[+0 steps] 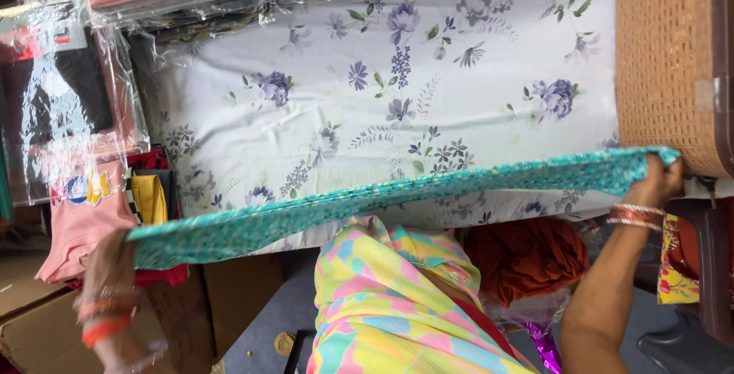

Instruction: Folding garments and placing them into plastic packaging.

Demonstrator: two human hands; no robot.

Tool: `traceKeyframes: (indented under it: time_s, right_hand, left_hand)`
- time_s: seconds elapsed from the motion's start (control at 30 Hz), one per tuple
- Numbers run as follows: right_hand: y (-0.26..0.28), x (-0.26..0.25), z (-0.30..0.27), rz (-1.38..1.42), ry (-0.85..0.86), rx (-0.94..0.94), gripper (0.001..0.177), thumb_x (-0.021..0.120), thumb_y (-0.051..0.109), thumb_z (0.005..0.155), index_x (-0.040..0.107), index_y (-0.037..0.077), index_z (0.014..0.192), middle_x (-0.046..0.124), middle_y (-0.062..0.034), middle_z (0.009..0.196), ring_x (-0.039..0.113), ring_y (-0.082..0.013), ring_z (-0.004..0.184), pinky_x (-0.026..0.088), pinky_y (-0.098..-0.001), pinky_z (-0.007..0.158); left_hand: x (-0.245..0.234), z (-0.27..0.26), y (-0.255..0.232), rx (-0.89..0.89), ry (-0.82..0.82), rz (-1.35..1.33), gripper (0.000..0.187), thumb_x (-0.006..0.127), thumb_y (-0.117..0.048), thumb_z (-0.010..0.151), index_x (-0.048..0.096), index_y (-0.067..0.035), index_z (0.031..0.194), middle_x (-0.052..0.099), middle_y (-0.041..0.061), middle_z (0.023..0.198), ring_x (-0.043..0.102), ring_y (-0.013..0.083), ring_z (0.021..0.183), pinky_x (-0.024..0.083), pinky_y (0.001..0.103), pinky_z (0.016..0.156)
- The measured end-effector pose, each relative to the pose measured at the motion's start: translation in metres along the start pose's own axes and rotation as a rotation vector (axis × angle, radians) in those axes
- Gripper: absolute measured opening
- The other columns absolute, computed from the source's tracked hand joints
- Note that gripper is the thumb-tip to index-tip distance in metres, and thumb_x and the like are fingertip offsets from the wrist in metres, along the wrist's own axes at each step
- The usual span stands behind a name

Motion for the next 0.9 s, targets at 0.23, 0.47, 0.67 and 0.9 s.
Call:
traceKeyframes:
  time_s: [0.23,0.47,0.67,0.9]
  right_hand:
    - [-0.087,0.018,0.079,-0.837,-0.069,-0.391,0.019,0.072,-0.001,0.104,0.064,0.001,0.121,0.067,-0.0178,0.116,0.067,-0.0286,0.103,0.058,-0.0445,0.089]
    - [-0.08,0.068,0.081,-1.223,0.105,-0.374,0.036,0.083,0.011,0.101,0.063,0.002,0.129,0.069,-0.0253,0.119,0.065,-0.0427,0.106,0.051,-0.0528,0.092]
    - [-0.127,-0.003,0.079,-0.907,0.348,-0.217,0.056,0.085,0.008,0.097,0.05,-0.005,0.14,0.065,-0.023,0.13,0.064,-0.0314,0.114,0.051,-0.0424,0.099]
    - [-0.156,-0.035,0.065,-0.525,0.322,0.225,0.034,0.073,0.001,0.107,0.054,-0.002,0.135,0.068,-0.0152,0.123,0.071,-0.0208,0.105,0.064,-0.0372,0.087]
  left_hand:
    - [0.064,0.145,-0.048,-0.105,-0.024,0.32,0.018,0.051,-0.026,0.11,0.062,-0.012,0.114,0.071,0.019,0.096,0.068,0.0407,0.091,0.052,0.053,0.074]
    - [0.141,0.186,-0.065,-0.189,-0.326,0.313,0.047,0.071,-0.015,0.093,0.055,-0.016,0.137,0.053,0.02,0.143,0.049,0.038,0.131,0.04,0.056,0.106]
    - [0.226,0.064,-0.085,-0.279,-0.361,-0.006,0.064,0.075,-0.023,0.098,0.041,-0.001,0.148,0.046,0.029,0.142,0.049,0.0429,0.129,0.044,0.053,0.104]
    - [0.325,-0.018,-0.085,-0.607,-0.196,-0.738,0.048,0.071,-0.023,0.097,0.045,-0.002,0.131,0.068,0.011,0.092,0.066,0.0192,0.077,0.055,0.034,0.067]
Point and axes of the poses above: each hand's wrist, its own z-axis towards the middle knuckle, its own x-axis out of the palm, y = z × x, the point moved 7 cm from there along z, towards the middle knuckle
